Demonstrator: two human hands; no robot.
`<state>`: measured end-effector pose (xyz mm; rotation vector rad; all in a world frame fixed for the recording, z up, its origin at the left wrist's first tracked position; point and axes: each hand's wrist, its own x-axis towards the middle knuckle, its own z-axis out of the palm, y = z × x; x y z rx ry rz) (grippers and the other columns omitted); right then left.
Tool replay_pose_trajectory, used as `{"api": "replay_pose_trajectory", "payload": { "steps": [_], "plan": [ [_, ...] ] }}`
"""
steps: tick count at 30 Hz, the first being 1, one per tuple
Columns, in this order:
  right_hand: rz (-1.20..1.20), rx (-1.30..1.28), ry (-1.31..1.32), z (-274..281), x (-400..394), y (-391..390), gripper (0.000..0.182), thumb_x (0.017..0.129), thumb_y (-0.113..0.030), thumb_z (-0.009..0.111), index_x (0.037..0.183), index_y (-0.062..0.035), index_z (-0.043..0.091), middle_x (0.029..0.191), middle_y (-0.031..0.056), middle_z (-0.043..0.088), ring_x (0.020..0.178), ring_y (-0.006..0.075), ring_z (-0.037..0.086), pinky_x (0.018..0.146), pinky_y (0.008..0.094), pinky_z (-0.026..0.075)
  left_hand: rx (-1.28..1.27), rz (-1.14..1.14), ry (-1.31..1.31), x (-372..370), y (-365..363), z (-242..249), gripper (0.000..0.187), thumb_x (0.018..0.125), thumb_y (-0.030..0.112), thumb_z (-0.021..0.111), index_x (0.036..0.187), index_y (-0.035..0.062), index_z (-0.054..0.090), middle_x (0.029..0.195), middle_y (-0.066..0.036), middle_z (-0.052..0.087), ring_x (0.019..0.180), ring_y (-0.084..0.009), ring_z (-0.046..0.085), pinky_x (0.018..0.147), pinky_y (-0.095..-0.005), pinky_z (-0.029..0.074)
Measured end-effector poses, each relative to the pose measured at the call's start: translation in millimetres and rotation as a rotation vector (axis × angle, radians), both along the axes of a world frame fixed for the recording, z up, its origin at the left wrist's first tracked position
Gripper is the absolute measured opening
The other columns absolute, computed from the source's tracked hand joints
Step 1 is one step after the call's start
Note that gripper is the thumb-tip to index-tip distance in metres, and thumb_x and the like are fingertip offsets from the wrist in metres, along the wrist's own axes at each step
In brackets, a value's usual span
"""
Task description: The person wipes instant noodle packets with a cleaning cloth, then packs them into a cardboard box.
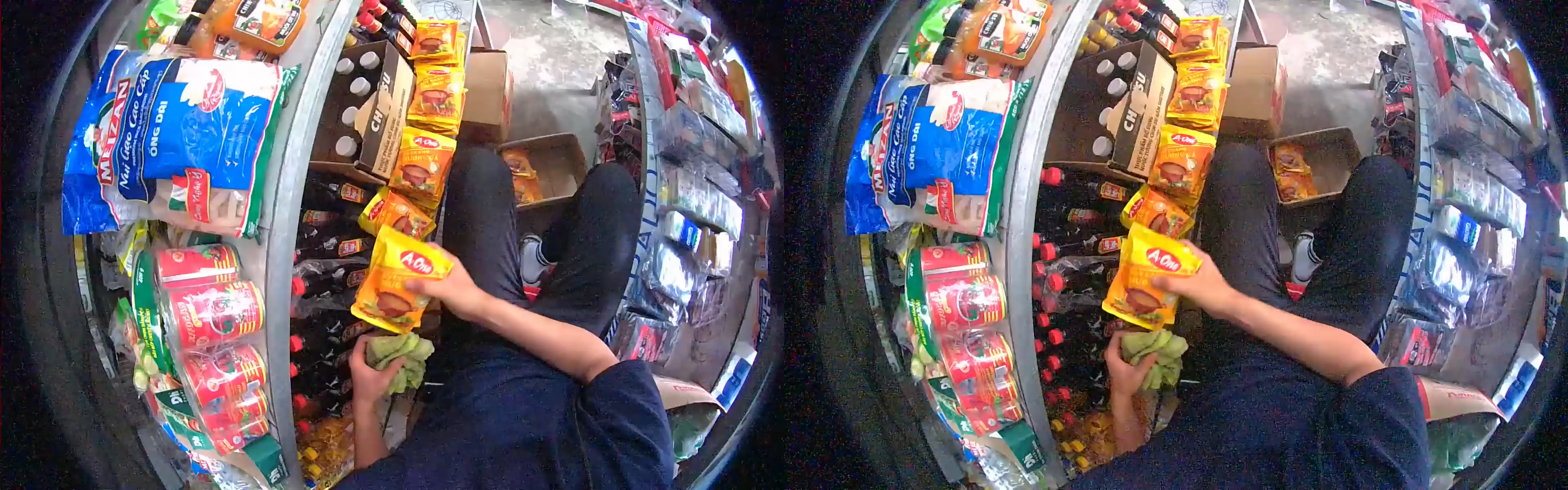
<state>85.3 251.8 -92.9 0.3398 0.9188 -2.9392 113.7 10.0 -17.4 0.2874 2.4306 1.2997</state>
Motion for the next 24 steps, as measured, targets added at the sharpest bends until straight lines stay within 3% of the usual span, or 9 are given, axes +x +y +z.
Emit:
{"api": "replay_pose_trajectory", "payload": {
  "steps": [3, 7, 8, 9, 11, 16, 20, 24],
  "plan": [
    [-0.026, -0.134, 0.058, -3, -4, 30, 0.057, 0.082, -0.013, 0.083, 0.130, -0.0028, 0.056, 0.125, 0.0064, 0.066, 0.112, 0.0170, 0.065, 0.103, 0.0365, 0.050, 0.009, 0.096, 0.049, -8, -4, 0, 0.047, 0.073, 0.012, 0.087, 0.109, 0.0015, 0.060, 0.098, -0.008, 0.069, 0.090, -0.0160, 0.065, 0.083, -0.0334, 0.053],
    [-0.159, -0.283, 0.117, -3, 2, 74, 0.063, 0.086, -0.020, 0.078, 0.139, -0.0022, 0.049, 0.133, 0.0105, 0.062, 0.121, 0.0240, 0.062, 0.107, 0.0423, 0.049, -0.287, 0.120, 0.259, -30, 11, -2, 0.045, 0.077, 0.015, 0.085, 0.112, 0.0010, 0.060, 0.102, -0.017, 0.072, 0.093, -0.0282, 0.072, 0.081, -0.0378, 0.055],
    [-0.163, -0.220, 0.041, -4, 6, 85, 0.069, 0.086, -0.031, 0.074, 0.142, -0.0026, 0.045, 0.137, 0.0125, 0.060, 0.125, 0.0279, 0.060, 0.111, 0.0465, 0.046, -0.449, 0.123, 0.316, -33, 30, 10, 0.049, 0.077, 0.017, 0.085, 0.116, 0.0010, 0.060, 0.106, -0.022, 0.071, 0.097, -0.0377, 0.070, 0.082, -0.0429, 0.054],
    [-0.187, -0.232, 0.049, -8, 6, 95, 0.069, 0.088, -0.034, 0.071, 0.143, -0.0032, 0.044, 0.138, 0.0132, 0.059, 0.126, 0.0296, 0.058, 0.113, 0.0478, 0.043, -0.496, 0.092, 0.338, -38, 36, 6, 0.050, 0.078, 0.018, 0.085, 0.117, 0.0007, 0.059, 0.106, -0.022, 0.070, 0.097, -0.0393, 0.069, 0.083, -0.0446, 0.054],
    [-0.217, -0.340, 0.028, -6, 12, 114, 0.064, 0.091, -0.034, 0.067, 0.143, -0.0028, 0.046, 0.137, 0.0135, 0.060, 0.124, 0.0281, 0.060, 0.110, 0.0451, 0.046, -0.589, 0.030, 0.385, -49, 41, -7, 0.052, 0.078, 0.019, 0.084, 0.120, 0.0002, 0.059, 0.106, -0.023, 0.070, 0.098, -0.0425, 0.068, 0.083, -0.0478, 0.053],
    [-0.393, -0.436, 0.049, -22, 27, 156, 0.066, 0.090, -0.034, 0.066, 0.143, -0.0015, 0.045, 0.139, 0.0164, 0.058, 0.127, 0.0318, 0.059, 0.113, 0.0482, 0.043, -0.652, -0.102, 0.449, -63, 50, -38, 0.050, 0.080, 0.010, 0.076, 0.127, 0.0024, 0.059, 0.120, -0.018, 0.065, 0.112, -0.0392, 0.057, 0.102, -0.0466, 0.042],
    [-0.541, -0.325, 0.028, -28, 34, 184, 0.065, 0.090, -0.035, 0.067, 0.143, -0.0027, 0.046, 0.137, 0.0153, 0.060, 0.124, 0.0309, 0.060, 0.111, 0.0483, 0.045, -0.642, -0.093, 0.533, -61, 52, -56, 0.065, 0.081, 0.011, 0.076, 0.141, 0.0011, 0.053, 0.133, -0.018, 0.060, 0.123, -0.0375, 0.052, 0.108, -0.0480, 0.038],
    [-0.599, -0.158, -0.045, -21, 38, 215, 0.064, 0.090, -0.037, 0.068, 0.141, -0.0036, 0.049, 0.134, 0.0129, 0.062, 0.121, 0.0295, 0.062, 0.107, 0.0475, 0.048, -0.606, -0.114, 0.644, -59, 62, -56, 0.065, 0.082, 0.013, 0.077, 0.140, -0.0009, 0.052, 0.137, -0.018, 0.057, 0.127, -0.0381, 0.051, 0.111, -0.0490, 0.036]
  ]
}}
